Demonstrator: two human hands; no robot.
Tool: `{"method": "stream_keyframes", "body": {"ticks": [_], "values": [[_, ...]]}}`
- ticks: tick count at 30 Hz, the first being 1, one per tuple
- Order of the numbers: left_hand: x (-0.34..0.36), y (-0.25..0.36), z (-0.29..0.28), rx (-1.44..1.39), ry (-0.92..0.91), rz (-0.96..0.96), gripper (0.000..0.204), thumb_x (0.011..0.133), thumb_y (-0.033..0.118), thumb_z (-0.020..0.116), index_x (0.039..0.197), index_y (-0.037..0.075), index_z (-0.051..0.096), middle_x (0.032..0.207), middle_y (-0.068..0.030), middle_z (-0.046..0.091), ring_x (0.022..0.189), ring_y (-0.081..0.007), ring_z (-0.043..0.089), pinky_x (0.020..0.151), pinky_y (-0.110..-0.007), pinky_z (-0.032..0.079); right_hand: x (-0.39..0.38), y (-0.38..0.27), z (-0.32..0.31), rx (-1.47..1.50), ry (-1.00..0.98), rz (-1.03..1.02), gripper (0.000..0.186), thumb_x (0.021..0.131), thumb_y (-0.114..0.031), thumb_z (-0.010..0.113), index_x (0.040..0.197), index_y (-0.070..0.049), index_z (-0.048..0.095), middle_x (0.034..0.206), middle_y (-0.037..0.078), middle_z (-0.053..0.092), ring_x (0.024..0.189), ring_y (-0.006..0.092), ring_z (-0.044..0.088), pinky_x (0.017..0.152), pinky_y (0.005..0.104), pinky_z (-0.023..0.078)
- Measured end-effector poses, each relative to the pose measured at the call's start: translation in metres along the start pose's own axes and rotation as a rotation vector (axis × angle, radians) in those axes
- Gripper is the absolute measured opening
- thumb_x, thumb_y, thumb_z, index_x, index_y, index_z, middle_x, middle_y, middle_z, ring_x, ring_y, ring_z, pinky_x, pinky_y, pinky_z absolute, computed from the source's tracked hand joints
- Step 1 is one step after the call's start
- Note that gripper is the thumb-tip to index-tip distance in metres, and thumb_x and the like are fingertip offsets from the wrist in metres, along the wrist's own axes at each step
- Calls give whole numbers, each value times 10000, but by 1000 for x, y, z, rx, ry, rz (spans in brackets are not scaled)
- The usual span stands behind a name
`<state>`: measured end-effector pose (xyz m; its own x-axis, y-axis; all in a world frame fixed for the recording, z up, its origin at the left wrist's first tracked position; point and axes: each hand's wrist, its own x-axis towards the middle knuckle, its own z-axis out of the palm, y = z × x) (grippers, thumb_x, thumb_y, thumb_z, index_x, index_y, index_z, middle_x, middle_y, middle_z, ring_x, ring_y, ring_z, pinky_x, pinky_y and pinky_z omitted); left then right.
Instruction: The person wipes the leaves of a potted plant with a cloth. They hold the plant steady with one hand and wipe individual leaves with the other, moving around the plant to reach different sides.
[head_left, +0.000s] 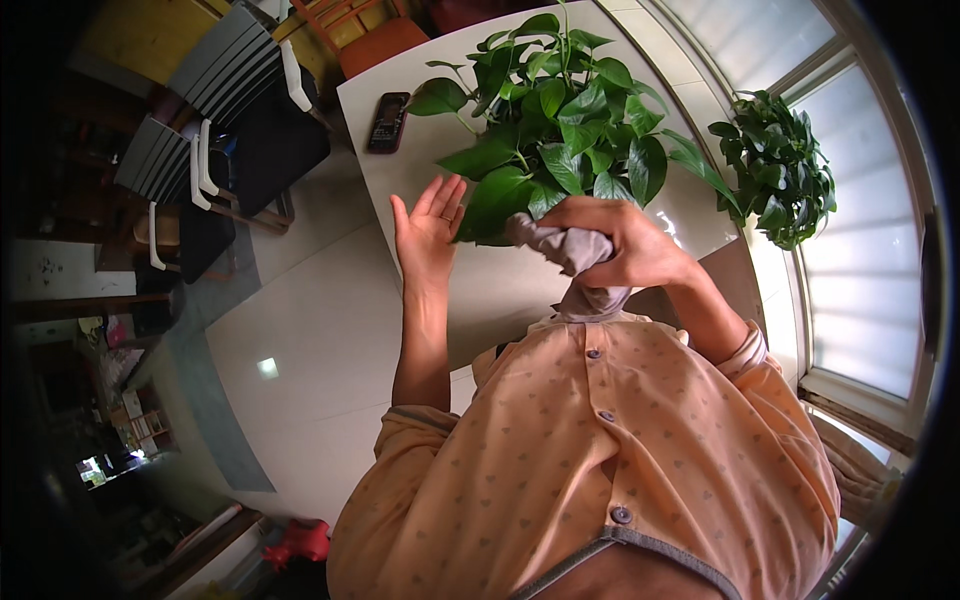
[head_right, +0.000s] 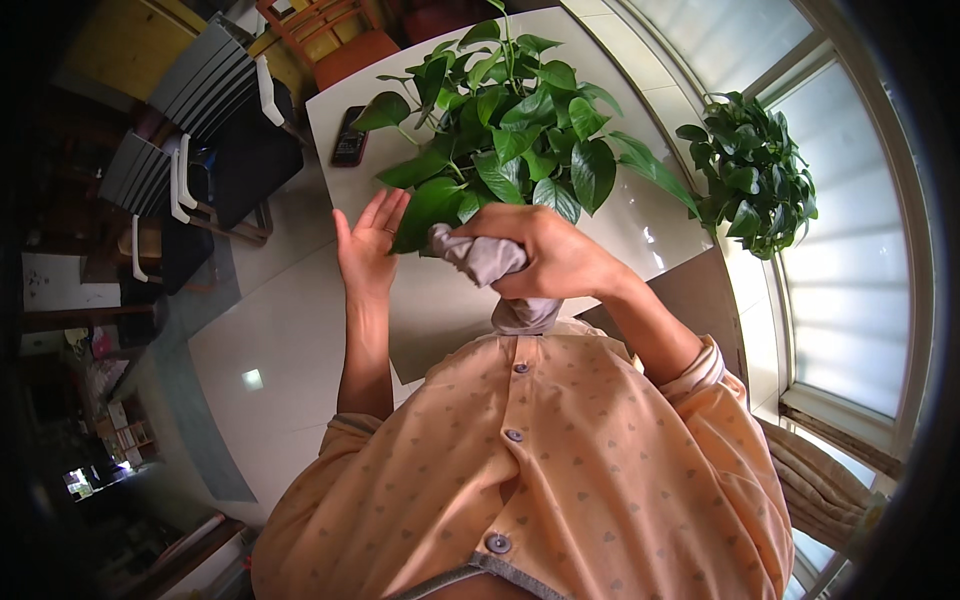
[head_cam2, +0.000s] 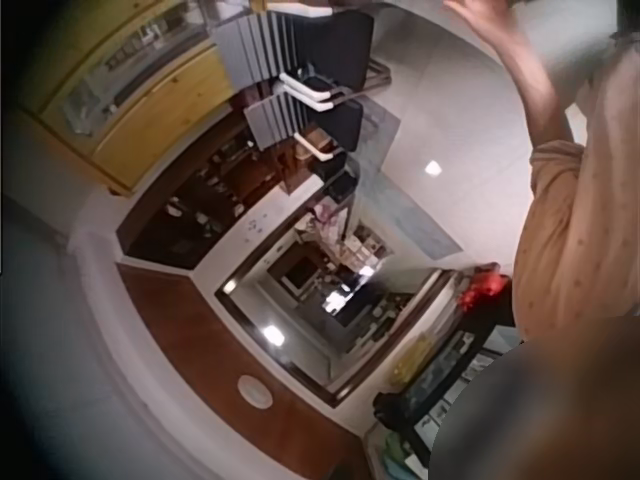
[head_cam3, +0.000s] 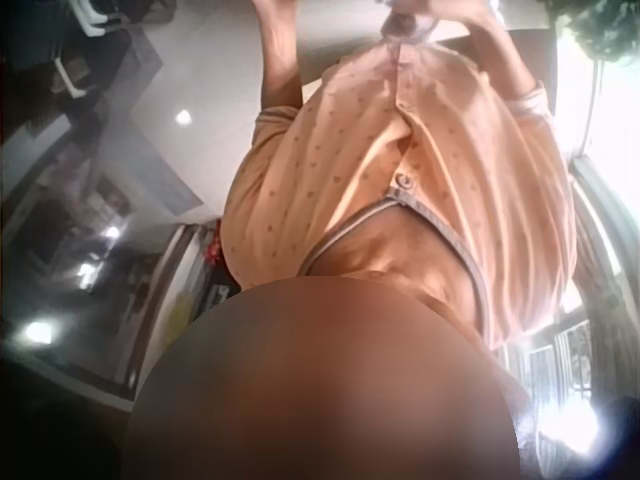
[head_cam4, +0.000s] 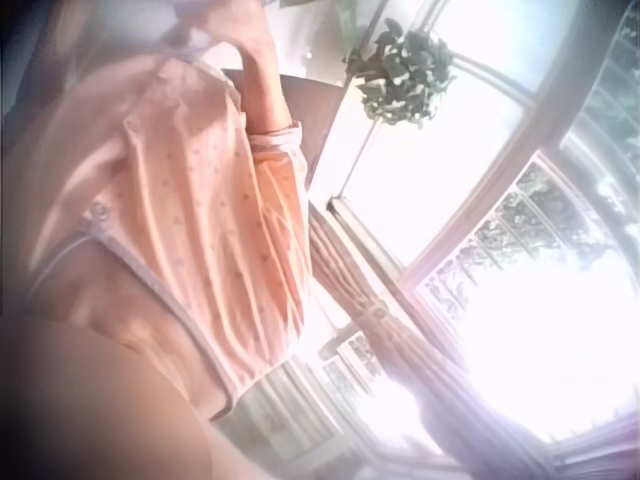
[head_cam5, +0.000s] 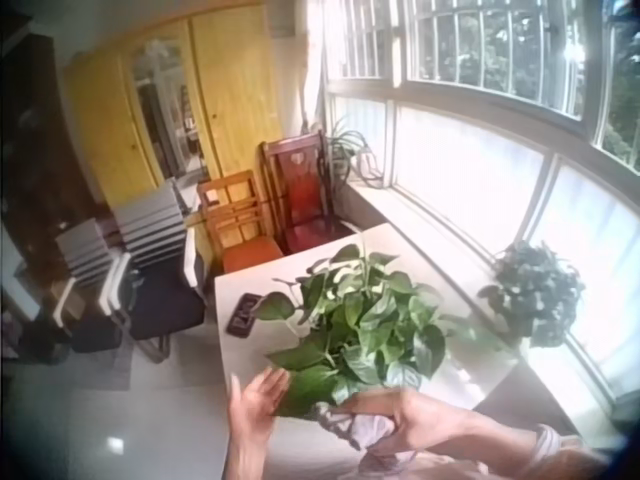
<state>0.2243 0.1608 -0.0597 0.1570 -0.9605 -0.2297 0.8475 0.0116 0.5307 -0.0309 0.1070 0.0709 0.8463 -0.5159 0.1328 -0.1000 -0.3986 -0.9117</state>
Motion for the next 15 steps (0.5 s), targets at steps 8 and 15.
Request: {"method": "stream_keyframes", "body": {"ticks": [8,15], "values": [[47,-2,20,39,-201,-102,586,990,457,374,1274,-41,493,1292,-185,544,1227,-302,487,1048,-412,381,-3,-14,-25,86,226,212,492,642,-28,655,1131,9,609,935,66,618,864,155,595,804,297,473],[67,5,26,29,-122,-60,272,944,175,541,1143,-9,558,1152,-117,624,1062,-241,601,912,-379,501,8,-17,-36,110,375,274,460,681,-67,660,1134,-7,605,898,31,622,842,121,566,810,273,457]]}}
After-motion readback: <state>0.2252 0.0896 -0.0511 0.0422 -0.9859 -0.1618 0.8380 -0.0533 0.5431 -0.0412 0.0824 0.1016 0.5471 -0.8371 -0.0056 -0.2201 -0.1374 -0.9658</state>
